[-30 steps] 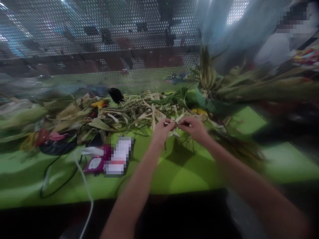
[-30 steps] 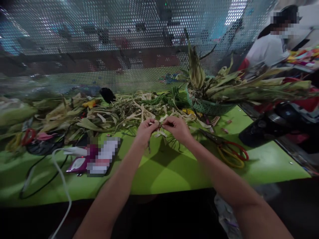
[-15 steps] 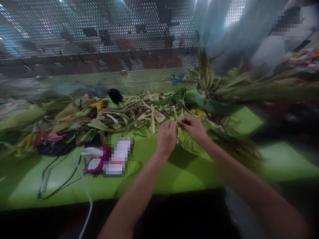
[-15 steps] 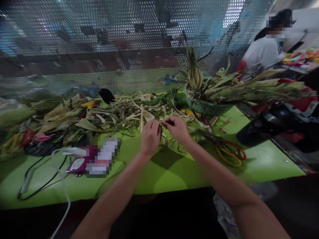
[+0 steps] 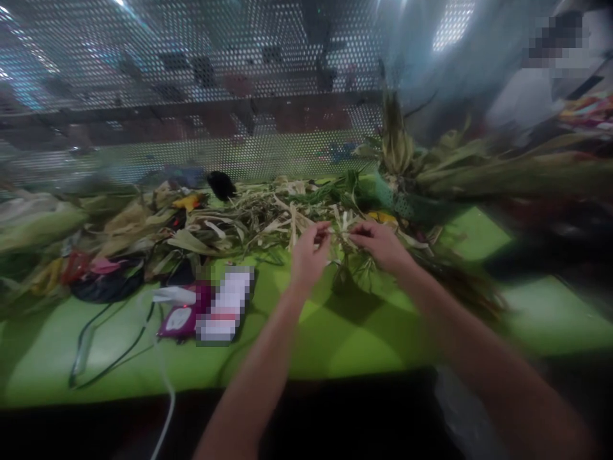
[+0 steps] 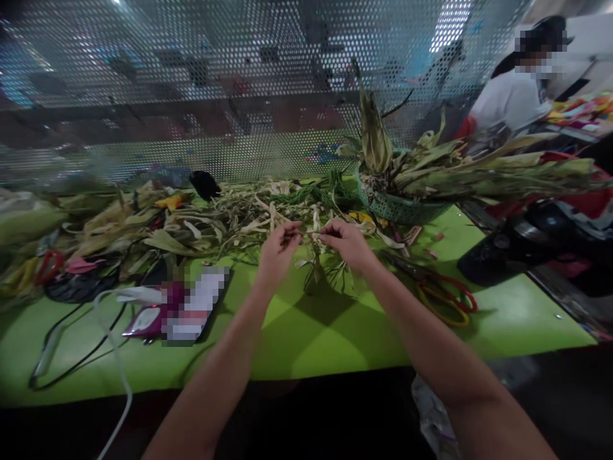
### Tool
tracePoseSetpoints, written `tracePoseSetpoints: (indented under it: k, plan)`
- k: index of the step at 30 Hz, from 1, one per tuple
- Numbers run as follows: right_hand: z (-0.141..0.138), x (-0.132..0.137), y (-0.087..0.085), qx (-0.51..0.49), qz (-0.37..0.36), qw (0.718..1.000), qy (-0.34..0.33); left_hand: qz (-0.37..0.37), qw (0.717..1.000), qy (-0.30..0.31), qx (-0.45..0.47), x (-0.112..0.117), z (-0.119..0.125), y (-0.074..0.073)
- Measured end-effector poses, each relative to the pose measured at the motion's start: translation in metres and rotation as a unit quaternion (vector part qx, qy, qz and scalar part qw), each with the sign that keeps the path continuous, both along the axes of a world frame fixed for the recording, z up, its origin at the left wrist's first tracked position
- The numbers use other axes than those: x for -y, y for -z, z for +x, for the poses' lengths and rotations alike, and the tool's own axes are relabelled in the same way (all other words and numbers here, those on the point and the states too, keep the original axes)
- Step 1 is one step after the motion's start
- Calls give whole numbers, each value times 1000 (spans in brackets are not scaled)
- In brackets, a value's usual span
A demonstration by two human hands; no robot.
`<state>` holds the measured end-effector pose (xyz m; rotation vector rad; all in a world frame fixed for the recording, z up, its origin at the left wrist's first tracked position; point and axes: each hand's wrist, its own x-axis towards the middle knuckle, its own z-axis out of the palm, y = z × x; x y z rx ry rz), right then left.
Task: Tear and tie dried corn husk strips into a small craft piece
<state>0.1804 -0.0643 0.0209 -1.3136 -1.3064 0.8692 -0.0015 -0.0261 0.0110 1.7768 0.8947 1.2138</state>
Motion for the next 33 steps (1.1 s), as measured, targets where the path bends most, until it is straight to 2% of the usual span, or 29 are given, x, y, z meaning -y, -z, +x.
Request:
tracePoseSetpoints:
  k: [4, 7, 9, 11, 17, 23, 29, 33]
  plan:
    - [-2, 1, 0, -98, -49, 993, -36, -106, 991, -1, 85, -7, -4, 1]
    - [-4, 1, 3, -155, -73, 983, -60, -173, 976, 47, 127, -5, -4, -2]
    - [-5, 1, 4, -175, -79, 979, -72, -204, 966, 74, 139, -2, -1, -4]
    - [-7, 1, 5, -188, -83, 975, -81, -215, 963, 76, 145, 2, 2, -5]
    - [-12, 0, 6, -221, -84, 967, -91, -179, 967, 25, 178, 8, 12, 0]
    - [-15, -1, 10, -219, -93, 966, -98, -122, 984, -5, 133, 11, 13, 3]
    - [-15, -1, 12, -209, -98, 965, -127, -66, 993, 12, 96, 11, 9, -1]
    - [-15, -1, 12, -228, -111, 955, -154, 13, 996, 29, 86, 10, 6, -5]
